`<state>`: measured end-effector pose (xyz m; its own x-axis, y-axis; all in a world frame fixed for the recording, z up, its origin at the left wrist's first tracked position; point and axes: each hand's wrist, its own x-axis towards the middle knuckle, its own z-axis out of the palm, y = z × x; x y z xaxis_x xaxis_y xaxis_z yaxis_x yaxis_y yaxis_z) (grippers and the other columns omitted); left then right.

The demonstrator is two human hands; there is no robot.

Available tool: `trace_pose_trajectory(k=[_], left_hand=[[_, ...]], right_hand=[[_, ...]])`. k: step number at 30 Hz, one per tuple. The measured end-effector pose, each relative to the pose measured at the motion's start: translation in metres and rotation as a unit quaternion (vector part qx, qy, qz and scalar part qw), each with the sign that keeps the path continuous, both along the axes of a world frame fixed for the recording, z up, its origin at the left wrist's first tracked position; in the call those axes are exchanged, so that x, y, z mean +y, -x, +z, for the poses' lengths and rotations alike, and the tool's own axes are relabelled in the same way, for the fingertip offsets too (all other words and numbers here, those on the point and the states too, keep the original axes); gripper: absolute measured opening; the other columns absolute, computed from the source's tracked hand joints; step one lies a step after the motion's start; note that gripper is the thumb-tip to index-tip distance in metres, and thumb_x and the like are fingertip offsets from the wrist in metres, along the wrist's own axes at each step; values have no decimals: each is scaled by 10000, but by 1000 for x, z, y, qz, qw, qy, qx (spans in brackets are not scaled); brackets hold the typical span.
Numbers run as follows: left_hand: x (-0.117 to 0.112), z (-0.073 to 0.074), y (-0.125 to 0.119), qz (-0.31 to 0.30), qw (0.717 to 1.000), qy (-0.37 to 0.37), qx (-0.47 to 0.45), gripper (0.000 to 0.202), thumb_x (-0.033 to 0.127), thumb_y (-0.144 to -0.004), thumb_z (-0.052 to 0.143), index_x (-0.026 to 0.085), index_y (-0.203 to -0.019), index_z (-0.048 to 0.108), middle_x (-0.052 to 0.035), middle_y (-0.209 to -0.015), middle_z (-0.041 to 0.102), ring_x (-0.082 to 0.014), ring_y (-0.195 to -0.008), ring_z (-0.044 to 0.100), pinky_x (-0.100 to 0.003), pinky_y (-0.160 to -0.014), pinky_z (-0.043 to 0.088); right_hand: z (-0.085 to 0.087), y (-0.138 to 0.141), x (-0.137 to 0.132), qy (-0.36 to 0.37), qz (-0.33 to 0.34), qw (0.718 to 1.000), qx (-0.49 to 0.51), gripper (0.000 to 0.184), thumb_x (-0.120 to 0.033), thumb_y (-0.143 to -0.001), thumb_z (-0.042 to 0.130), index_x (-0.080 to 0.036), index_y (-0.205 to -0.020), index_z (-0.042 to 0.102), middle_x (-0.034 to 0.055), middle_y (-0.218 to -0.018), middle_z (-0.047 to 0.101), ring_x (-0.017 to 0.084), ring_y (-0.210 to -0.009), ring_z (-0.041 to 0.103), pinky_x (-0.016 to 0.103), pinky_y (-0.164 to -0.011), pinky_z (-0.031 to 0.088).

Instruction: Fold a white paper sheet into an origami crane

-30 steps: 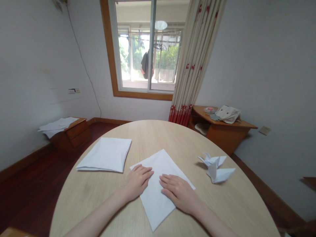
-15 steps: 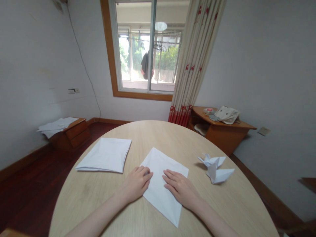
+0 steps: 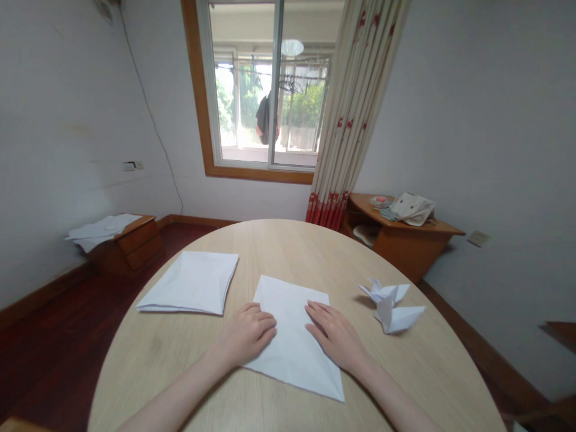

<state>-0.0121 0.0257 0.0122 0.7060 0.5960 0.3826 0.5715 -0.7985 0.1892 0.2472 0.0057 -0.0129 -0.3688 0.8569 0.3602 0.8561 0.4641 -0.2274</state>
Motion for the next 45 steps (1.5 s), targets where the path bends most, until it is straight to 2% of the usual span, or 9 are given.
trace_pose_trajectory(k=[6, 11, 16, 21, 26, 29, 33, 37, 45], left_hand=[[10, -11, 4, -15, 998, -12, -55, 303, 262, -990, 388, 199, -1053, 678, -65, -861, 714, -192, -806, 653, -323, -753, 497], [13, -9, 7, -10, 999, 8, -47, 207, 234, -941, 513, 257, -1084, 662, -17, -859, 713, -169, -825, 637, -388, -925, 419], [17, -11, 11, 18, 999, 0, -51, 320, 268, -862, 645, 280, -1180, 613, -55, -1161, 646, -229, -1058, 578, -444, -984, 393], [24, -21, 15, 41, 997, 31, -56, 585, 322, -842, 665, 285, -1374, 426, -113, -1434, 432, -279, -1315, 393, -513, -1065, 326], [27, -29, 16, 79, 994, 68, -20, 738, 386, -812, 682, 272, -1439, 311, -161, -1507, 303, -330, -1401, 239, -616, -1098, 170], [27, -27, 16, 109, 992, 62, -13, 839, 437, -746, 728, 240, -1442, 306, -185, -1527, 240, -367, -1418, 146, -632, -1091, 154], [22, -18, 13, 157, 985, 67, 9, 906, 493, -697, 748, 196, -1435, 315, -223, -1503, 275, -375, -1392, 240, -628, -1087, 166], [16, -8, 10, 174, 983, 50, 14, 848, 490, -707, 744, 228, -1411, 349, -187, -1482, 342, -346, -1340, 362, -648, -1087, 137], [19, -13, 11, 155, 988, -8, -14, 891, 417, -691, 792, 235, -1426, 322, -177, -1495, 317, -348, -1349, 335, -640, -1084, 175]], right_hand=[[5, -6, 3, 51, 48, 997, 44, 368, -332, -936, 502, -226, -1281, 574, 82, -1332, 569, 240, -1233, 522, 461, -1032, 431], [10, -8, 4, 80, 57, 993, 58, 377, -323, -928, 521, -223, -1289, 567, 82, -1348, 554, 239, -1251, 503, 463, -1049, 411], [10, -11, 6, 98, 63, 991, 71, 411, -335, -914, 543, -222, -1309, 547, 104, -1368, 532, 257, -1265, 482, 497, -1054, 384], [4, -19, 11, 96, 8, 994, 52, 670, -436, -823, 635, -232, -1418, 403, 114, -1455, 425, 293, -1351, 353, 512, -1082, 320], [-7, -25, 16, 95, -79, 991, 40, 983, -526, -729, 679, -209, -1502, 162, 157, -1546, 216, 338, -1414, 188, 545, -1095, 240], [-8, -24, 17, 97, -91, 990, 44, 1064, -531, -702, 695, -195, -1510, 90, 176, -1535, 229, 351, -1403, 211, 546, -1091, 232], [-4, -21, 15, 115, -102, 987, 50, 1093, -507, -690, 711, -153, -1509, 80, 202, -1497, 302, 354, -1370, 273, 537, -1076, 260], [1, -19, 13, 117, -94, 987, 54, 1089, -511, -687, 711, -161, -1509, 88, 193, -1486, 327, 351, -1360, 282, 534, -1073, 260], [3, -16, 13, 95, -98, 989, 57, 1137, -468, -678, 720, -155, -1509, 10, 191, -1499, 290, 337, -1370, 255, 511, -1088, 221]])
